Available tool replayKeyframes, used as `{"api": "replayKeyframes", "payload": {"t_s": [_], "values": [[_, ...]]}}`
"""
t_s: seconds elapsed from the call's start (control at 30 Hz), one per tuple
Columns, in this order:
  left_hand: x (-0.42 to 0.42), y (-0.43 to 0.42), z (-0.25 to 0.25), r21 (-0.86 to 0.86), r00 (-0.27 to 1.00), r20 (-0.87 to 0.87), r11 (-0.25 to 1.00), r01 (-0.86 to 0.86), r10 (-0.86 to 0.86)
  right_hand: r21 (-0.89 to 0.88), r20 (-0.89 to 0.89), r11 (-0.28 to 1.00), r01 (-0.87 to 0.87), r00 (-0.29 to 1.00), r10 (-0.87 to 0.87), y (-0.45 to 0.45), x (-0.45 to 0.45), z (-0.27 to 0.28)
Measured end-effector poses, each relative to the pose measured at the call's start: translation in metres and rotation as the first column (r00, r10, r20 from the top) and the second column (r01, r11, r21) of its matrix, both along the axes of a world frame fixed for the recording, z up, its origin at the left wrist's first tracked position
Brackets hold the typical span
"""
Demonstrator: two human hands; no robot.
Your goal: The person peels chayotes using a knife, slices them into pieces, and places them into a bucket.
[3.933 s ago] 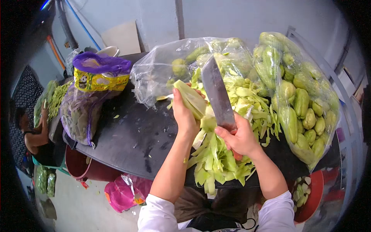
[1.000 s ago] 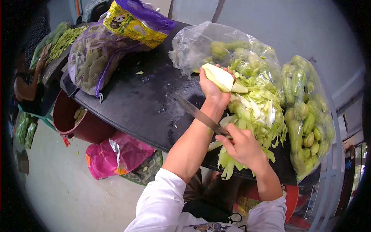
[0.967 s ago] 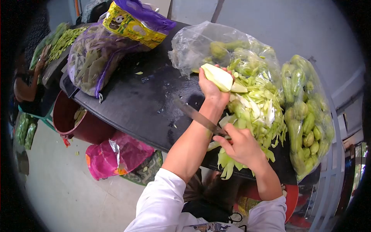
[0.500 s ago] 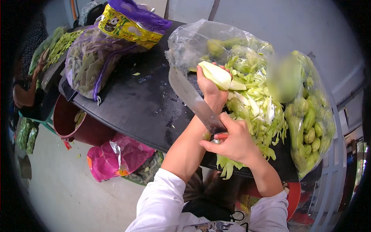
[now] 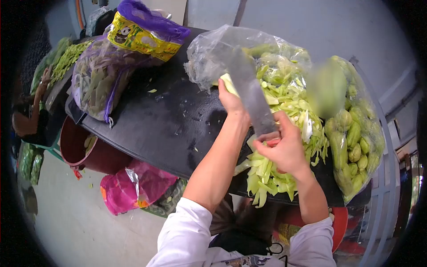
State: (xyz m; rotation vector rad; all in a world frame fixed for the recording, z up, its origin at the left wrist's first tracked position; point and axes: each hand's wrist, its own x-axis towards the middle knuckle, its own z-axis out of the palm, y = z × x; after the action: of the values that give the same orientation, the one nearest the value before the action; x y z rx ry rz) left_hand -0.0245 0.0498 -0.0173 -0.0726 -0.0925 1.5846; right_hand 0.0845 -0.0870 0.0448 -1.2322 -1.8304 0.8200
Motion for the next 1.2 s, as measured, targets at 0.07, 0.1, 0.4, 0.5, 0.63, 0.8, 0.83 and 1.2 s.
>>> {"api": "replayKeyframes", "payload": {"t_s": [0.07,0.1,0.4,0.5,0.63,0.8,0.83,1.2], "values": [[0.001,0.007,-0.002,-0.066,0.994,-0.106,0.998,-0.017,0.010,-0.008,-0.058,0.997,0.082,0.995,-0.083,0.004,0.016,0.007],[-0.001,0.002,0.002,-0.054,0.996,-0.086,0.999,-0.005,0.000,-0.001,-0.058,0.996,0.091,0.994,-0.091,0.007,0.024,0.011],[-0.008,-0.014,0.016,0.177,0.993,-0.118,0.983,0.041,-0.020,0.045,-0.136,0.952,0.301,0.946,-0.293,0.018,0.068,0.028],[-0.009,-0.015,0.017,0.251,0.988,-0.143,0.964,0.087,-0.052,0.007,-0.155,0.963,0.271,0.951,-0.266,0.017,0.070,0.026],[-0.009,-0.016,0.017,0.284,0.986,-0.151,0.953,0.107,-0.066,-0.033,-0.192,0.979,0.200,0.960,-0.202,0.018,0.063,0.023],[-0.011,-0.012,0.013,0.297,0.992,-0.081,0.947,0.120,-0.100,-0.067,-0.174,0.976,0.209,0.960,-0.217,0.017,0.055,0.021],[-0.011,-0.012,0.013,0.299,0.992,-0.082,0.947,0.118,-0.098,-0.077,-0.184,0.977,0.198,0.961,-0.209,0.018,0.053,0.021],[0.033,-0.039,0.025,0.229,0.887,-0.437,0.935,0.270,-0.149,0.164,-0.181,0.951,0.263,0.956,-0.233,0.026,0.042,0.020]]}}
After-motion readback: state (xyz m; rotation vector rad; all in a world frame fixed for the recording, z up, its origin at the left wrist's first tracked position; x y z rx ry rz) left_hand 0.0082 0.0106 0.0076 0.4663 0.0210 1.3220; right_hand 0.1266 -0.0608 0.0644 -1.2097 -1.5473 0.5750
